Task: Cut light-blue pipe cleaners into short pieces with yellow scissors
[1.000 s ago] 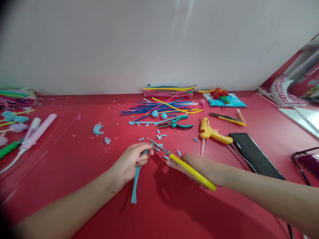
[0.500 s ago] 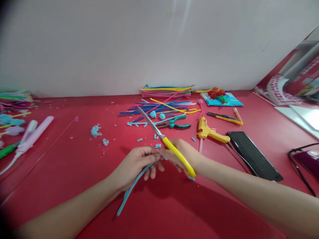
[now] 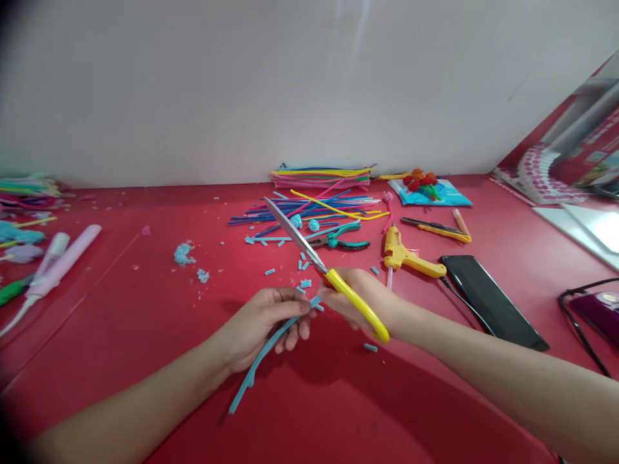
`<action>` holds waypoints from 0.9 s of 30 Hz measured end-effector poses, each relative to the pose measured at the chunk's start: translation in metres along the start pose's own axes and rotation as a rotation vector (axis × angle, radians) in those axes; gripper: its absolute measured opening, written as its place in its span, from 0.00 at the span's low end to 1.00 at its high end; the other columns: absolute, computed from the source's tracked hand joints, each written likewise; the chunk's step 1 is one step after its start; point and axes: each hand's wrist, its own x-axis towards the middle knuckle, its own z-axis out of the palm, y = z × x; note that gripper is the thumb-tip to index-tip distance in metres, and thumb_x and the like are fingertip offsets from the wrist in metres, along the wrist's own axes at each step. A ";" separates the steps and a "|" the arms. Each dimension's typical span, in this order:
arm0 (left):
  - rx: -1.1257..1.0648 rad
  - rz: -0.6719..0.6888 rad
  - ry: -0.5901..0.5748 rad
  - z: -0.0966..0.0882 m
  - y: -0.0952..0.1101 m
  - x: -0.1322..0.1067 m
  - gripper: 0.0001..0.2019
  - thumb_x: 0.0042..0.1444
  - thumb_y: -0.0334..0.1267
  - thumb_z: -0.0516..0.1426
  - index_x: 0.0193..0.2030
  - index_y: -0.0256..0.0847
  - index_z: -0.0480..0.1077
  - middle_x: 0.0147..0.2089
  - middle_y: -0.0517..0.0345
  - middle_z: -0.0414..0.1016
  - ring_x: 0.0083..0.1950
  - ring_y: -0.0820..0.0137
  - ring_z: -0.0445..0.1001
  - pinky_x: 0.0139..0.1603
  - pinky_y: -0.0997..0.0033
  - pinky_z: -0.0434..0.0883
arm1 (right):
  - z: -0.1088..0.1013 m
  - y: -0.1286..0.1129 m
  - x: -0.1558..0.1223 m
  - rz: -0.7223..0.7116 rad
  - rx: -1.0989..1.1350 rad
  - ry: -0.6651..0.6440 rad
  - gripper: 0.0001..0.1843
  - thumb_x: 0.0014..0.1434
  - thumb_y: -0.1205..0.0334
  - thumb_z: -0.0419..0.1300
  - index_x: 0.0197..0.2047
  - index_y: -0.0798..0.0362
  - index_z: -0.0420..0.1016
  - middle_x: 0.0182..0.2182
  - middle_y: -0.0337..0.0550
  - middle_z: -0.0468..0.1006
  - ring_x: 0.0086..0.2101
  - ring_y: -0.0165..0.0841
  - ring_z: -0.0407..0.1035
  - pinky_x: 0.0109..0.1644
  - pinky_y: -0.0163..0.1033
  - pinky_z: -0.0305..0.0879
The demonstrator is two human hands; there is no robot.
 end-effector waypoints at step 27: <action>0.095 0.318 0.309 -0.008 0.006 0.002 0.07 0.49 0.38 0.53 0.28 0.36 0.68 0.24 0.58 0.71 0.14 0.84 0.53 0.13 0.80 0.44 | -0.003 0.004 -0.038 0.135 -0.232 -0.111 0.21 0.53 0.43 0.47 0.28 0.53 0.65 0.23 0.39 0.67 0.21 0.27 0.62 0.22 0.30 0.56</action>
